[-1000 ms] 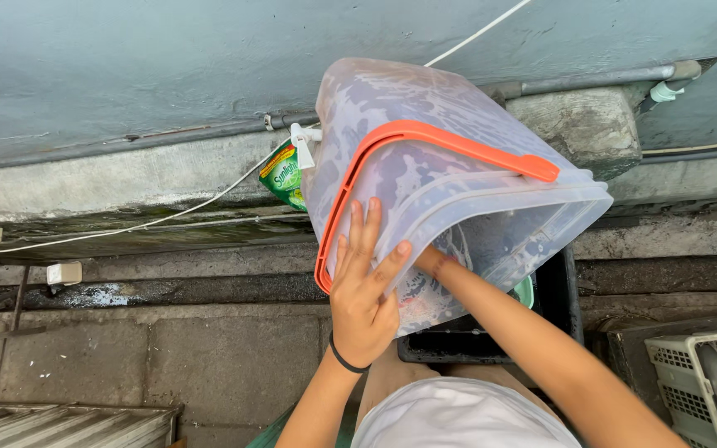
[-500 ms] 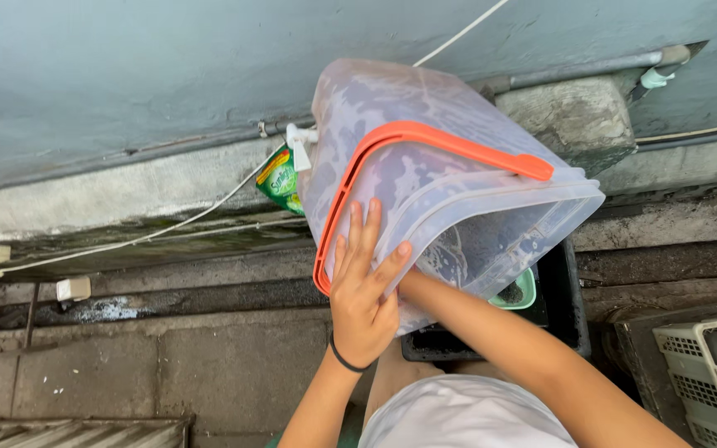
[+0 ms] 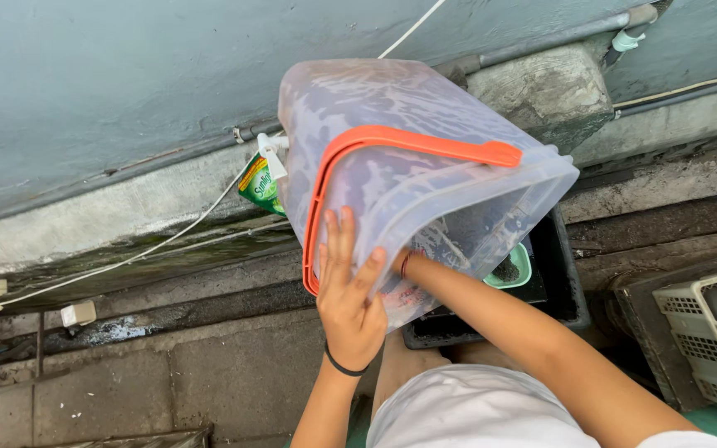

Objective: The person washes a large plastic storage bin by scrubbing the inside and outside with a soapy sponge and rinsing it.

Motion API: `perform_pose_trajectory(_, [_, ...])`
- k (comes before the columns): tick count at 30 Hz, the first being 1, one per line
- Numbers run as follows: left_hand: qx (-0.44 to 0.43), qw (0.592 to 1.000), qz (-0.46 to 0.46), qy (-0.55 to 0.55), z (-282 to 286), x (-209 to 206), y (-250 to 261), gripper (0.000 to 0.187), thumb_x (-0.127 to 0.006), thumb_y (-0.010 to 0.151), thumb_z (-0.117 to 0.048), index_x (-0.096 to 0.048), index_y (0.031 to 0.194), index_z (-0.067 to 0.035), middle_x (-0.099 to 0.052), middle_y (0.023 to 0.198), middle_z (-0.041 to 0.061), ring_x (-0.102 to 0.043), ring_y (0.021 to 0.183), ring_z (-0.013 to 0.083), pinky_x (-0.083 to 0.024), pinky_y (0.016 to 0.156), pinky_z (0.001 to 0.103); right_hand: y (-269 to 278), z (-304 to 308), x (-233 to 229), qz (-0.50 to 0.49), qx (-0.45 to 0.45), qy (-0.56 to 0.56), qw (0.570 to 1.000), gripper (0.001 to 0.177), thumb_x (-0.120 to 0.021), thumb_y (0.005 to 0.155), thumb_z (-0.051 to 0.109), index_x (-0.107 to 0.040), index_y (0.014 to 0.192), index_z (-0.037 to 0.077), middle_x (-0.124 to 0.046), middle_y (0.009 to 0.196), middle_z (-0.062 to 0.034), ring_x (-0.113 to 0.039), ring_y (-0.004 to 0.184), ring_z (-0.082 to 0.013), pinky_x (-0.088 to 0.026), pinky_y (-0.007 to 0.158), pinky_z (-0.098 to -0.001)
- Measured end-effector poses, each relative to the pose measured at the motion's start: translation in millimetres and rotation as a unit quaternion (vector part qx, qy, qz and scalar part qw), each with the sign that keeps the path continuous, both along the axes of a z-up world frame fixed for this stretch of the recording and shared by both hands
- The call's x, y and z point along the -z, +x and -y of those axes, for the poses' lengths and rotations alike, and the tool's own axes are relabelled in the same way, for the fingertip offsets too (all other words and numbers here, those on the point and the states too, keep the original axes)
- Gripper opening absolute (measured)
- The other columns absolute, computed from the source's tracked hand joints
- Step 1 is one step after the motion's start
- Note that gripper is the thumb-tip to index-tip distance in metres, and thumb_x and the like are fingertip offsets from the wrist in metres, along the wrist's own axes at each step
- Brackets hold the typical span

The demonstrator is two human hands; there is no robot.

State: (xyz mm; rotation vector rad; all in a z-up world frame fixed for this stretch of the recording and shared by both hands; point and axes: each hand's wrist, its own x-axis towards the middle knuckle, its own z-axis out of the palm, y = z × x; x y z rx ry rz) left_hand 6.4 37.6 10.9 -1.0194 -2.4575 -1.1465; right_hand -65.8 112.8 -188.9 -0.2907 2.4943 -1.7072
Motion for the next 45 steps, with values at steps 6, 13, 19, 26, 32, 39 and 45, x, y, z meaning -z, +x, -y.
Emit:
perform_pose_trajectory(6, [0.003, 1.0, -0.009, 0.01, 11.4, -2.6, -11.3, 0.082, -0.047, 0.083, 0.016, -0.053, 0.149, -0.032, -0.036, 0.168, 0.018, -0.029, 0.162, 0.0423, -0.022, 0.132, 0.057, 94.5, -17.9, -8.8, -0.102, -0.111, 0.017, 0.988, 0.046, -0.053, 0.101, 0.033, -0.056, 0.141, 0.01, -0.051, 0.152, -0.016, -0.043, 0.141, -0.0337, -0.033, 0.12, -0.0483])
perform_pose_trajectory(13, [0.021, 0.998, -0.013, 0.054, 26.5, -5.5, -21.1, 0.086, -0.044, 0.091, 0.022, -0.046, 0.157, -0.034, -0.037, 0.168, 0.019, -0.031, 0.162, 0.0406, -0.028, 0.133, 0.047, -17.1, -22.0, 32.7, 0.077, 0.102, 0.111, 0.986, 0.047, -0.047, 0.105, 0.039, -0.057, 0.142, 0.012, -0.056, 0.15, -0.0139, -0.049, 0.143, -0.0314, -0.034, 0.12, -0.0459])
perform_pose_trajectory(19, [0.036, 0.997, -0.022, 0.061, 39.1, 1.6, -27.1, 0.086, -0.044, 0.095, 0.021, -0.043, 0.16, -0.036, -0.038, 0.168, 0.019, -0.036, 0.161, 0.0383, -0.031, 0.13, 0.043, -39.3, 59.8, 13.6, -0.052, 0.021, -0.083, 0.995, 0.048, -0.055, 0.096, 0.028, -0.06, 0.137, 0.004, -0.054, 0.147, -0.0197, -0.049, 0.139, -0.0374, -0.037, 0.117, -0.0476])
perform_pose_trajectory(26, [-0.133, 0.988, 0.001, 0.081, 71.3, 34.3, -17.0, 0.073, -0.055, 0.095, 0.017, -0.039, 0.16, -0.012, -0.048, 0.159, 0.025, -0.053, 0.145, 0.0334, -0.044, 0.117, 0.039, -28.3, -2.6, 14.4, -0.06, 0.031, 0.116, 0.991, 0.05, -0.056, 0.088, 0.016, -0.07, 0.136, 0.021, -0.056, 0.134, -0.0256, -0.048, 0.122, -0.0441, -0.038, 0.106, -0.0496])
perform_pose_trajectory(32, [-0.154, 0.983, 0.008, 0.104, 88.7, 51.0, -13.7, 0.069, -0.055, 0.096, 0.016, -0.04, 0.159, -0.007, -0.048, 0.158, 0.025, -0.057, 0.14, 0.0316, -0.047, 0.114, 0.038, -81.6, 71.2, 13.5, -0.161, 0.145, -0.009, 0.976, 0.039, -0.058, 0.085, 0.001, -0.065, 0.122, 0.0, -0.064, 0.125, -0.0262, -0.057, 0.123, -0.0426, -0.043, 0.108, -0.0501])
perform_pose_trajectory(39, [-0.179, 0.977, 0.016, 0.118, 82.7, 54.2, -4.3, 0.071, -0.054, 0.095, 0.015, -0.035, 0.16, -0.007, -0.049, 0.157, 0.023, -0.057, 0.137, 0.0298, -0.046, 0.112, 0.035, -94.5, 71.8, 26.4, -0.076, 0.023, -0.018, 0.997, 0.039, -0.062, 0.085, 0.013, -0.065, 0.122, 0.004, -0.066, 0.122, -0.0216, -0.061, 0.116, -0.0369, -0.046, 0.102, -0.0458])
perform_pose_trajectory(45, [-0.14, 0.985, 0.002, 0.096, 71.1, 47.6, -0.5, 0.071, -0.052, 0.092, 0.018, -0.045, 0.158, -0.009, -0.057, 0.151, 0.024, -0.064, 0.131, 0.0307, -0.049, 0.107, 0.034, -121.6, 71.9, 45.0, -0.167, 0.099, 0.096, 0.976, 0.03, -0.062, 0.096, 0.036, -0.068, 0.115, 0.013, -0.069, 0.114, -0.0138, -0.064, 0.107, -0.031, -0.047, 0.094, -0.0466])
